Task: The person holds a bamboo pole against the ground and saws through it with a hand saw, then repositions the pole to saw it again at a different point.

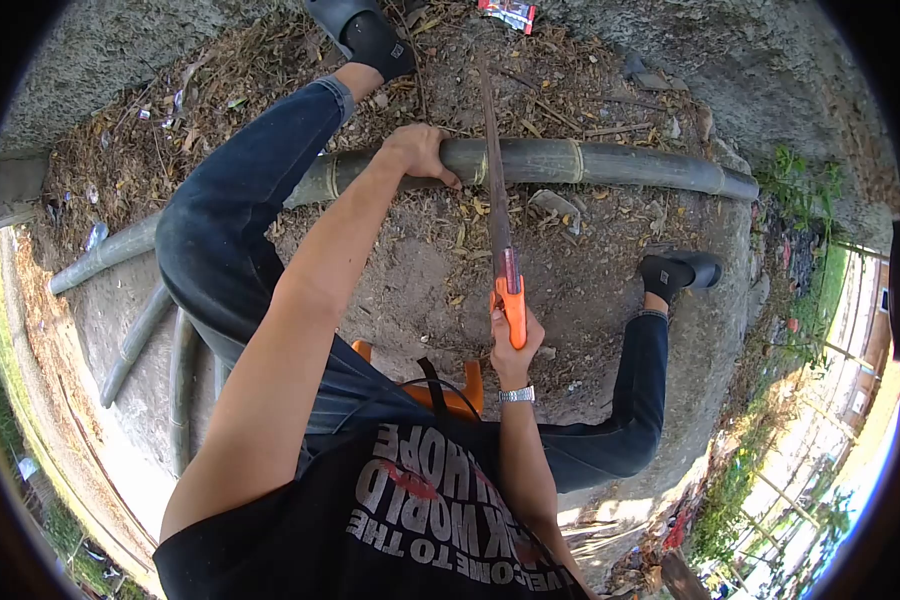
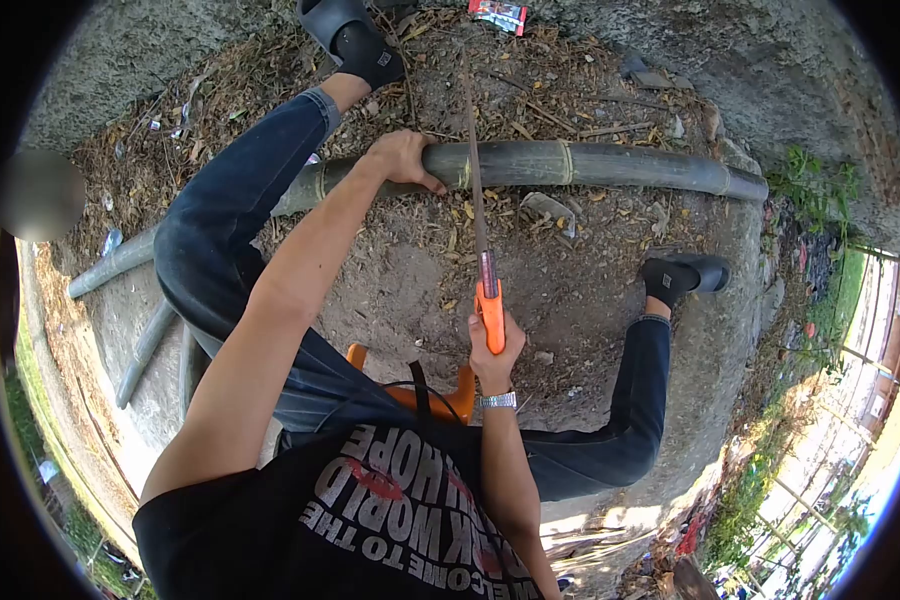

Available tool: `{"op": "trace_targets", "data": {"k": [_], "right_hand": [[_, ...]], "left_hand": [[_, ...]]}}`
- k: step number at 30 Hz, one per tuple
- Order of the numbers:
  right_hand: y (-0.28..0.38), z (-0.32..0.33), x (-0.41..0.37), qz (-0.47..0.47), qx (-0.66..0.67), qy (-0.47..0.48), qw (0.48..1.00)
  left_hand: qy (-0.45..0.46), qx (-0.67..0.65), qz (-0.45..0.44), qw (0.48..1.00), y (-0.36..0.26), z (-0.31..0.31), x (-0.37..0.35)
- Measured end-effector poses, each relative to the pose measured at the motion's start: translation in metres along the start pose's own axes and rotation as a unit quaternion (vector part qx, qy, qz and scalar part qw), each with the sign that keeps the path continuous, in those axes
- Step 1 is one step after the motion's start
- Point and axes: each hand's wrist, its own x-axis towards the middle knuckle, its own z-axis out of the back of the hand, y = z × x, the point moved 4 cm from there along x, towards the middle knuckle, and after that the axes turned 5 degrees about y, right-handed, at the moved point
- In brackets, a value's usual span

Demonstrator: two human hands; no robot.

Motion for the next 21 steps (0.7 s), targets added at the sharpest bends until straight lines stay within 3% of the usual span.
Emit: {"op": "trace_targets", "data": {"k": [7,11,21], "right_hand": [[0.004,0.003,0.012,-0.045,-0.009,0.003,0.999],[0.01,-0.009,0.029,0.008,0.01,-0.007,1.0],[0.006,-0.013,0.027,-0.031,0.04,-0.013,0.999]], "left_hand": [[0.016,0.01,0.014,1.0,-0.004,0.0,-0.003],[-0.003,0.003,0.017,1.0,-0.001,-0.003,-0.003],[0.018,0.002,0.023,1.0,-0.001,-0.003,-0.002]]}}
